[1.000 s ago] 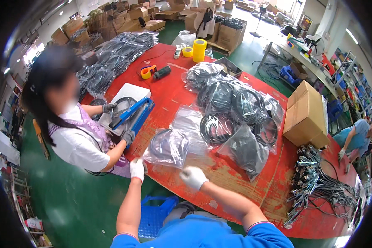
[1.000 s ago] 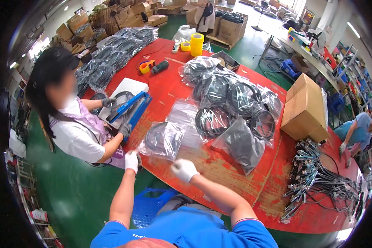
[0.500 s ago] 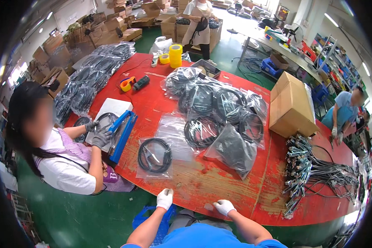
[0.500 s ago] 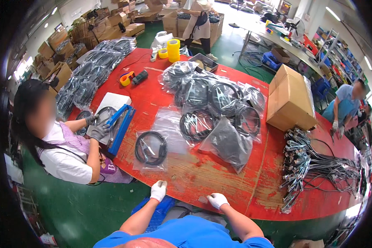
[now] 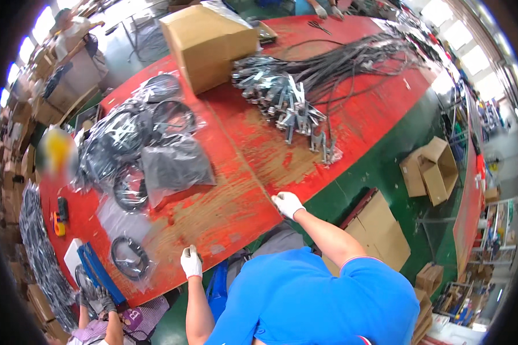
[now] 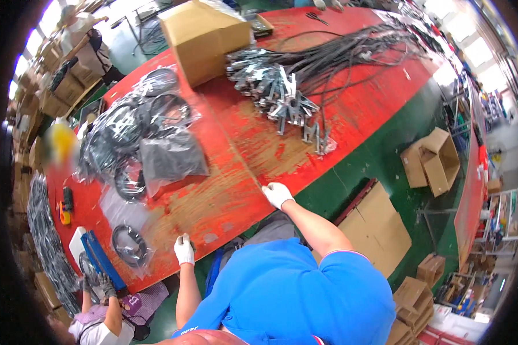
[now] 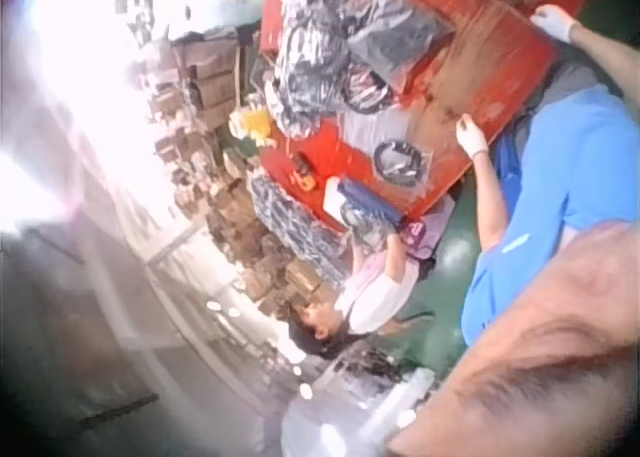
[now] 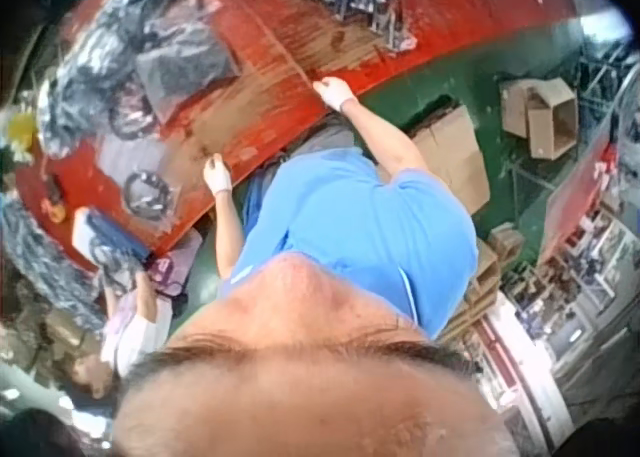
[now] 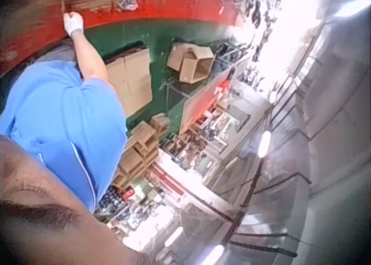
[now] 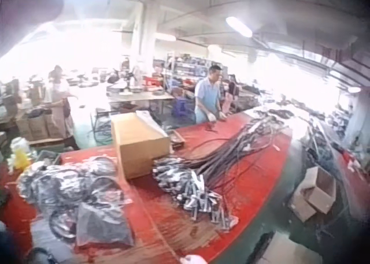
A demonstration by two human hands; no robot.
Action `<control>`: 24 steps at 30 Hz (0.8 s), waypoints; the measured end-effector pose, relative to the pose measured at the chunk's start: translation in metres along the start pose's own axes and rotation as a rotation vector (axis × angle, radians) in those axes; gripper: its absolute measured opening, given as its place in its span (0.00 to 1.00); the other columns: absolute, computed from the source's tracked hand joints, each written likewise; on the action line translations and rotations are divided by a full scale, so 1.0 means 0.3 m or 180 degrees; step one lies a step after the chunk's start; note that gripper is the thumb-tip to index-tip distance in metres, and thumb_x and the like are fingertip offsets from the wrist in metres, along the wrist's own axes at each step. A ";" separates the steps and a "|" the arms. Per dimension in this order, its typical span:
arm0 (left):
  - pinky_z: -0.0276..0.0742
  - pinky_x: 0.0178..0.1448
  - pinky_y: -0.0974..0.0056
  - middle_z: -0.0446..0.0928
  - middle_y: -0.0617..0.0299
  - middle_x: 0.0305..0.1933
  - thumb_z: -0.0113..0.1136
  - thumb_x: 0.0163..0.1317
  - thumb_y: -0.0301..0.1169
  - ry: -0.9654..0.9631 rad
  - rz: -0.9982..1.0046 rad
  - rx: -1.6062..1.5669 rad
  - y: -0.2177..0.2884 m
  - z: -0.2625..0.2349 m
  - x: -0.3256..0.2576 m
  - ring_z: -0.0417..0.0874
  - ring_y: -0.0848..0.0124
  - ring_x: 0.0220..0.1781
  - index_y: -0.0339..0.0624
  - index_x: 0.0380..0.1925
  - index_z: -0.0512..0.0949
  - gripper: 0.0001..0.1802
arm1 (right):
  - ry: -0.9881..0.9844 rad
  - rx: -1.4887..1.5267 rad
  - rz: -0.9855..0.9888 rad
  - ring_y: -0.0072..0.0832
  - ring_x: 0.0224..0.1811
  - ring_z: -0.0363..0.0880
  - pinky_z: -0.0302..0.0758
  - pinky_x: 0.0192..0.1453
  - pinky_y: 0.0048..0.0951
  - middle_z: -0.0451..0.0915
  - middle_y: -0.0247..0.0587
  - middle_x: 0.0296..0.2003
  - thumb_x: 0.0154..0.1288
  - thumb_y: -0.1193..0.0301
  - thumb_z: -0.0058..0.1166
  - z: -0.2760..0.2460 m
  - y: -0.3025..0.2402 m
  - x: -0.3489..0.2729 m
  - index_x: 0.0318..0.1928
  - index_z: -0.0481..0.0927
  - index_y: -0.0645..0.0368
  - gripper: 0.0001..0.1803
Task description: The person repeatedly picks up a black cable with a metal clip, coils it into a circular shape, and places it into a clear plastic bag. The person then folds the top of the bag to seal the cable inside. This process is repeated multiple times with different cables from a pile on the red table.
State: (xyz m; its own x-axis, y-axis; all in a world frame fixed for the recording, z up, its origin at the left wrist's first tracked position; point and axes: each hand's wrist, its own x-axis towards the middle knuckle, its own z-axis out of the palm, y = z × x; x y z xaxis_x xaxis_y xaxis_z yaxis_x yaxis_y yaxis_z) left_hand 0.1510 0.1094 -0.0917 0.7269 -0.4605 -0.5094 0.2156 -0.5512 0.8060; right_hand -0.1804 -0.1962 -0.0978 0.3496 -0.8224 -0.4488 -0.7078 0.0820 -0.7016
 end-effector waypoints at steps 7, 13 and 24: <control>0.68 0.23 0.66 0.73 0.65 0.20 0.56 0.77 0.42 -0.0063 -0.0280 0.0304 0.046 0.331 -0.158 0.72 0.76 0.19 0.42 0.30 0.77 0.18 | 0.1914 -0.0347 0.0856 0.51 0.58 0.83 0.77 0.65 0.49 0.85 0.54 0.52 0.70 0.52 0.56 -0.503 0.208 0.181 0.53 0.85 0.53 0.21; 0.78 0.34 0.60 0.83 0.54 0.27 0.58 0.75 0.42 -0.0532 0.0281 0.1478 0.204 0.687 -0.293 0.83 0.68 0.27 0.35 0.37 0.83 0.19 | 0.1669 0.0132 0.0685 0.47 0.57 0.85 0.78 0.62 0.42 0.87 0.54 0.50 0.69 0.54 0.59 -0.868 0.330 0.454 0.53 0.86 0.58 0.23; 0.82 0.57 0.50 0.87 0.44 0.44 0.54 0.72 0.51 -0.0352 0.0465 0.2680 0.495 0.805 -0.344 0.88 0.47 0.52 0.45 0.46 0.86 0.23 | 0.0987 -0.0480 0.0887 0.58 0.58 0.84 0.80 0.62 0.53 0.85 0.63 0.53 0.69 0.38 0.51 -0.952 0.224 0.860 0.55 0.85 0.58 0.36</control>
State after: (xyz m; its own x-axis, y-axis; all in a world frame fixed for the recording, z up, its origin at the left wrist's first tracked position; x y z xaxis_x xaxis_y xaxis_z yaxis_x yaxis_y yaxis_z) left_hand -0.0493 -0.0930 0.0078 0.6326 -0.6081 -0.4797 -0.4624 -0.7934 0.3960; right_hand -0.3131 -0.5638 -0.1026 -0.0519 -0.9124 -0.4060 -0.8386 0.2606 -0.4784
